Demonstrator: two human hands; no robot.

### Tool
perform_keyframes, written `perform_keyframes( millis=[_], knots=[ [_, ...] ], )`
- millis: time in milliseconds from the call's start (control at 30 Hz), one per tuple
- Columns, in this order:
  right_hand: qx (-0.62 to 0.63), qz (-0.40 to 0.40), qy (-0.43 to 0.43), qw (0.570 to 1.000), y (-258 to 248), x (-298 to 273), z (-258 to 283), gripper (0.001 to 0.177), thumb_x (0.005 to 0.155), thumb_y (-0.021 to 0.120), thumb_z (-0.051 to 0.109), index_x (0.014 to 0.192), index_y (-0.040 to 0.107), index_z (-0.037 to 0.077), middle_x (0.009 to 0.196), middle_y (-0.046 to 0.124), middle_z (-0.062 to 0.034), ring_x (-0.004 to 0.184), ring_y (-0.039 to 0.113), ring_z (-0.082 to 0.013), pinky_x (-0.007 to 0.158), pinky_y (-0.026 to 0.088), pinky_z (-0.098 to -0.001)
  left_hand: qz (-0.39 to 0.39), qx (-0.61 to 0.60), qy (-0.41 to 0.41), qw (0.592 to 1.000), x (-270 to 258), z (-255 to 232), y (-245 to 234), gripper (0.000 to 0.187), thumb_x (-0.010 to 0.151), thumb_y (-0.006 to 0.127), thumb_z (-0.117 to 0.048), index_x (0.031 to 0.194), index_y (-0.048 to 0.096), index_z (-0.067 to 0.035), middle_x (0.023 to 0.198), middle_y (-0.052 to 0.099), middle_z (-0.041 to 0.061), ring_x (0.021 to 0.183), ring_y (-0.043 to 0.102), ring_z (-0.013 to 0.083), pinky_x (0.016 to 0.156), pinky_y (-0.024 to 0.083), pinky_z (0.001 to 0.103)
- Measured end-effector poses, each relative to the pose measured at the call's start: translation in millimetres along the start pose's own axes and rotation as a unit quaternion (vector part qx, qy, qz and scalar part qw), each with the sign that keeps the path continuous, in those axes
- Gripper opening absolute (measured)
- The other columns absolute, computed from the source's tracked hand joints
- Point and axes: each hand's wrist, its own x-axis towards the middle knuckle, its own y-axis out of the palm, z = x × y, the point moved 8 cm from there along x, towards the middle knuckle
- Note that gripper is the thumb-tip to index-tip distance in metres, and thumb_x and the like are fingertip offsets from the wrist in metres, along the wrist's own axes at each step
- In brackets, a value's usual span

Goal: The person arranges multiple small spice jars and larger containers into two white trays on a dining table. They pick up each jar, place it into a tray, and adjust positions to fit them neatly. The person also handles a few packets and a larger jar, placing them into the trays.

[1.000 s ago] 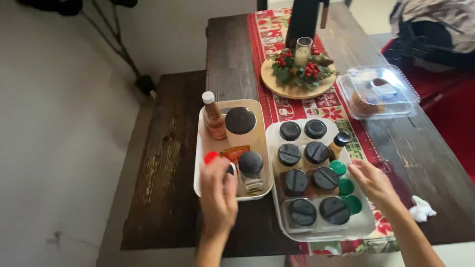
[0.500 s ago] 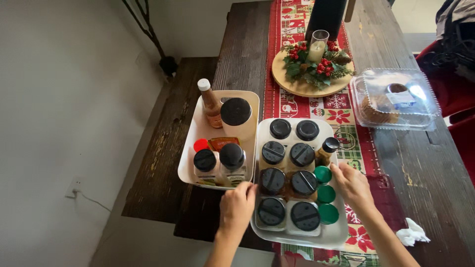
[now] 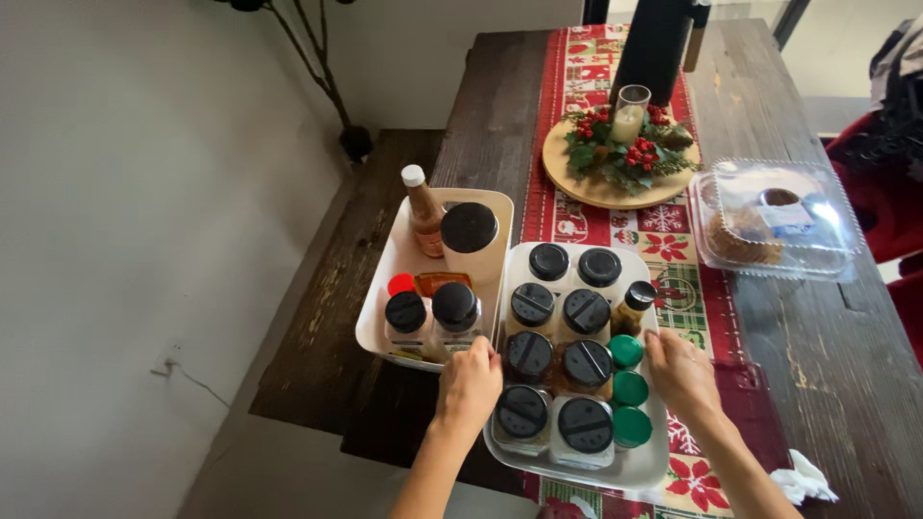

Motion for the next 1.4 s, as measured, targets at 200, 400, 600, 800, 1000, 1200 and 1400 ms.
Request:
perform_keyframes(
  millis=[200, 400, 600, 800, 1000, 1200, 1400],
  knots=[
    [0.006, -0.017, -0.025, 1.0, 10, 4, -14, 0.036, 0.103, 0.05, 0.035, 0.105, 0.072, 0.007, 0.093, 0.072, -0.0247, 0.091, 0.069, -0.0446, 0.084, 0.052, -0.0539, 0.001, 0.021, 0.005, 1.0, 18, 3, 15, 0.019, 0.095, 0.063, -0.017, 0.108, 0.063, -0.003, 0.086, 0.072, 0.026, 0.086, 0.072, 0.0435, 0.075, 0.057, 0.052],
    [-0.029, -0.021, -0.032, 0.999, 17, 9, -26, 0.038, 0.104, 0.051, 0.037, 0.102, 0.073, 0.006, 0.094, 0.073, -0.0244, 0.092, 0.07, -0.0431, 0.086, 0.053, -0.053, 0.017, 0.061, 0.015, 0.998, 34, 9, 26, 0.012, 0.093, 0.065, -0.015, 0.098, 0.065, -0.004, 0.086, 0.072, 0.026, 0.085, 0.072, 0.0422, 0.075, 0.058, 0.052],
    [0.014, -0.053, -0.023, 0.998, -8, 14, -20, 0.036, 0.103, 0.052, 0.035, 0.106, 0.073, 0.006, 0.094, 0.071, -0.0264, 0.09, 0.069, -0.0469, 0.082, 0.053, -0.0558, -0.035, 0.017, 0.069, 0.997, 45, -7, 18, 0.011, 0.09, 0.067, -0.013, 0.092, 0.065, -0.002, 0.083, 0.072, 0.025, 0.083, 0.072, 0.0424, 0.074, 0.058, 0.05],
    [-0.019, -0.083, -0.049, 0.995, -36, 51, -9, 0.033, 0.102, 0.052, 0.033, 0.103, 0.072, 0.007, 0.096, 0.072, -0.0262, 0.096, 0.067, -0.0484, 0.088, 0.05, -0.0576, -0.045, 0.0, 0.069, 0.997, 79, -35, 13, 0.011, 0.086, 0.069, -0.012, 0.087, 0.066, -0.001, 0.084, 0.071, 0.027, 0.085, 0.072, 0.0437, 0.074, 0.058, 0.051],
    [-0.04, -0.046, -0.022, 0.998, -17, 93, -21, 0.03, 0.099, 0.053, 0.028, 0.097, 0.071, 0.004, 0.097, 0.071, -0.0273, 0.099, 0.066, -0.0484, 0.088, 0.051, -0.0572, -0.032, 0.032, 0.064, 0.997, 115, -44, 16, 0.012, 0.087, 0.071, -0.013, 0.088, 0.069, -0.001, 0.088, 0.071, 0.028, 0.089, 0.071, 0.0447, 0.078, 0.058, 0.052],
    [-0.034, -0.038, -0.007, 0.999, 0, 120, -31, 0.028, 0.095, 0.054, 0.025, 0.097, 0.072, 0.004, 0.098, 0.072, -0.0254, 0.099, 0.068, -0.0465, 0.087, 0.052, -0.0562, 0.021, 0.061, 0.014, 0.998, 141, -44, 34, 0.014, 0.088, 0.072, -0.014, 0.093, 0.074, -0.001, 0.097, 0.071, 0.028, 0.096, 0.071, 0.0448, 0.082, 0.058, 0.052],
    [-0.037, -0.041, -0.023, 0.998, 8, 145, -37, 0.028, 0.098, 0.053, 0.024, 0.099, 0.072, 0.003, 0.098, 0.072, -0.0262, 0.099, 0.068, -0.0461, 0.088, 0.052, -0.0554, 0.036, 0.061, -0.009, 0.997, 166, -45, 40, 0.012, 0.088, 0.071, -0.012, 0.094, 0.074, -0.001, 0.102, 0.071, 0.028, 0.099, 0.07, 0.0462, 0.085, 0.058, 0.052]
  ],
)
